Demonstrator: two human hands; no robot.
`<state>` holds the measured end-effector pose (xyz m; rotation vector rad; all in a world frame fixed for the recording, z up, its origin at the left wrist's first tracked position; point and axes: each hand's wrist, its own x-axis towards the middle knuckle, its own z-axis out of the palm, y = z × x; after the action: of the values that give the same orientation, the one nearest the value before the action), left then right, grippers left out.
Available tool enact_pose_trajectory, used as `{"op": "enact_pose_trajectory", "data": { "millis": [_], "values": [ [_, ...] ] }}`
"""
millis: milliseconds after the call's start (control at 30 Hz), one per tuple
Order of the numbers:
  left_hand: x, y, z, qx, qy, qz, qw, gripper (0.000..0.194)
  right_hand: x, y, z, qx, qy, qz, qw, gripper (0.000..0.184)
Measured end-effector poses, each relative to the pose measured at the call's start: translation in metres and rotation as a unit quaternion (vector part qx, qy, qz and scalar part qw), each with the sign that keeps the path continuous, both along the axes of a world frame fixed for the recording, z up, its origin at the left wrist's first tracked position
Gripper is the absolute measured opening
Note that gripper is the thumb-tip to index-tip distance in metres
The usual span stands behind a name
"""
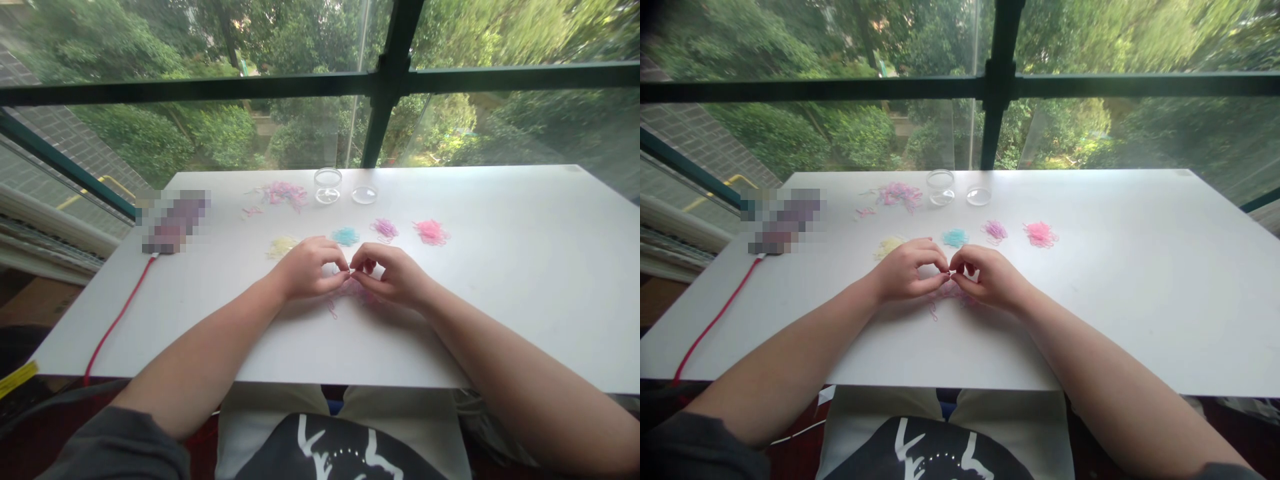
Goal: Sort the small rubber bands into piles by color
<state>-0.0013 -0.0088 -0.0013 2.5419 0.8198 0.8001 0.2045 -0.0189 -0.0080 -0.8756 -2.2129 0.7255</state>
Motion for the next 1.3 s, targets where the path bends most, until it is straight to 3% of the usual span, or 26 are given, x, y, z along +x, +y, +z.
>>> {"op": "enact_pose_trajectory", "data": {
  "millis": [833,1067,1300],
  "values": [
    [-0.002,-0.0012,0.0023,-0.02,-0.003,0.002,1.0,0.013,0.0044,0.0014,0.0041,0.001,-0.018,0.01,1.0,0.006],
    [-0.0012,-0.0028,0.0041,0.021,-0.002,0.023,1.0,0.023,0.0039,0.0001,0.0046,-0.008,-0.021,0.009,1.0,0.006],
    [-0.0014,-0.0033,0.0047,0.035,0.0,0.019,0.999,0.017,0.0036,0.0,0.0047,-0.007,-0.021,0.016,1.0,0.007]
  ]
}}
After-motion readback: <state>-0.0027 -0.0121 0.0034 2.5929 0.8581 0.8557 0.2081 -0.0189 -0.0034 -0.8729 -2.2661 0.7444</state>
